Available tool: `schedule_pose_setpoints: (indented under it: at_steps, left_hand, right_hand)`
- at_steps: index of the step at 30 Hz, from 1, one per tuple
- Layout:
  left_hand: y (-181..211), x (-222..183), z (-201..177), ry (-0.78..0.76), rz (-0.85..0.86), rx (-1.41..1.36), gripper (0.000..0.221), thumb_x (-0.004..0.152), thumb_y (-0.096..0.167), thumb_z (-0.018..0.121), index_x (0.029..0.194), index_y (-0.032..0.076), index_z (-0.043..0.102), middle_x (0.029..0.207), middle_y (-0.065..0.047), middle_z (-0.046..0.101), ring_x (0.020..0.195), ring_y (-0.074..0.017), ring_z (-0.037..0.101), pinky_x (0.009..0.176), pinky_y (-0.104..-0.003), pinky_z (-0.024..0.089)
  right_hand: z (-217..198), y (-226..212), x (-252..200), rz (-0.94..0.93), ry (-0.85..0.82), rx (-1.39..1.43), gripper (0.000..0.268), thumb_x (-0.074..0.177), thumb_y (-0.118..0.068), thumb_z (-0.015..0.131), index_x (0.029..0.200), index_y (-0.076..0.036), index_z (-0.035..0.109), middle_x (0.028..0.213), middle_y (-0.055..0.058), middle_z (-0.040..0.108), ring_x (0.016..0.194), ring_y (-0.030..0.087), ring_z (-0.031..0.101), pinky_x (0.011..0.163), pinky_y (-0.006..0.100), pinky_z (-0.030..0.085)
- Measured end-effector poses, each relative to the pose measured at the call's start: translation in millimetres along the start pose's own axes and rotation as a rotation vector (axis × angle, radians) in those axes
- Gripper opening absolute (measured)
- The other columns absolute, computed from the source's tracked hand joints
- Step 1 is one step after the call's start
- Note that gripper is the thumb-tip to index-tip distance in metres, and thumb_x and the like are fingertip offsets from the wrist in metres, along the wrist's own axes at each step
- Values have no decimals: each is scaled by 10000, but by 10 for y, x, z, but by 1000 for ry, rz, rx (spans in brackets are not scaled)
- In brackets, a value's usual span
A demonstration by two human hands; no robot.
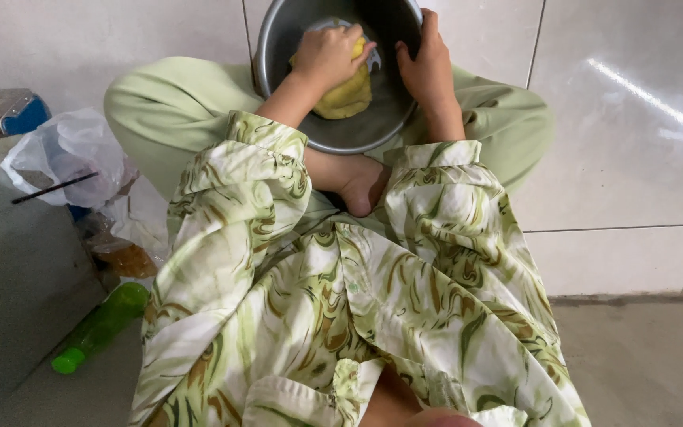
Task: Kneading a ball of yellow dough in a metal bowl while sitting on the floor.
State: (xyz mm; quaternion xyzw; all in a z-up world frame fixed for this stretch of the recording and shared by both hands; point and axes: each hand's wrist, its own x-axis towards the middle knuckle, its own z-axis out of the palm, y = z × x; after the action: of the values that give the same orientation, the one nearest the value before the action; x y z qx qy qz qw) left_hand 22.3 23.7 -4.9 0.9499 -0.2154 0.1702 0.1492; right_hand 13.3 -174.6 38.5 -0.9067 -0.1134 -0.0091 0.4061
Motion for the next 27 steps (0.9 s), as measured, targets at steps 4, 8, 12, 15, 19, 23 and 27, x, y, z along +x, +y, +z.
schedule_pose_setpoints:
  at_steps: [4, 8, 12, 15, 19, 23, 27]
  left_hand:
    - [-75, 34, 107, -17, -73, -16, 265, 875, 357, 626, 744, 130, 588, 614, -35, 637, 449, -233, 582, 415, -331, 466]
    - [-19, 96, -207, -50, -37, -160, 275, 868, 356, 670, 780, 116, 569, 681, -28, 638, 531, -227, 586, 480, -341, 463]
    - [-59, -16, -342, -360, -26, -405, 476, 791, 478, 769, 1094, 137, 633, 995, -69, 440, 940, -275, 497, 797, -437, 437]
    - [-110, -176, -397, -656, -160, -315, 774, 745, 442, 771, 1378, 383, 331, 1188, -212, 432, 1082, -419, 456, 801, -542, 420]
    - [-133, -261, -161, -505, -53, -134, 831, 729, 625, 740, 1397, 356, 323, 1084, -156, 473, 881, -357, 541, 676, -410, 494]
    - [-36, -238, -92, -352, -83, -82, 872, 671, 699, 770, 1216, 131, 396, 1099, -100, 574, 936, -268, 560, 710, -419, 400]
    - [39, -151, -231, -67, -31, -63, 506, 809, 601, 714, 756, 121, 562, 678, -22, 630, 546, -196, 598, 517, -315, 470]
  right_hand:
    - [28, -23, 19, -4, 13, 3, 491, 834, 5, 612, 1242, -68, 348, 1058, 237, 645, 917, 391, 666, 737, 417, 527]
    - [-3, -43, 38, -6, 20, -5, 498, 830, 16, 614, 1239, -86, 349, 1026, 225, 649, 890, 381, 667, 723, 418, 523]
    - [-16, -50, 41, -6, 6, 24, 486, 832, 14, 610, 1237, -82, 358, 1051, 233, 645, 912, 391, 662, 736, 419, 523]
    - [14, 1, 21, 1, 4, -14, 532, 843, 7, 624, 1276, -90, 331, 1076, 238, 636, 939, 402, 653, 749, 426, 526]
    - [36, -3, 37, 7, 11, -17, 496, 828, -1, 628, 1240, -66, 361, 1064, 244, 635, 934, 411, 650, 761, 440, 523]
    - [15, 27, 1, 36, 11, -26, 498, 839, -21, 625, 1246, -72, 343, 1072, 242, 633, 938, 399, 655, 760, 429, 527]
    - [1, -3, 1, 9, 25, -17, 497, 828, 5, 618, 1240, -86, 355, 1049, 232, 638, 916, 404, 654, 741, 432, 523]
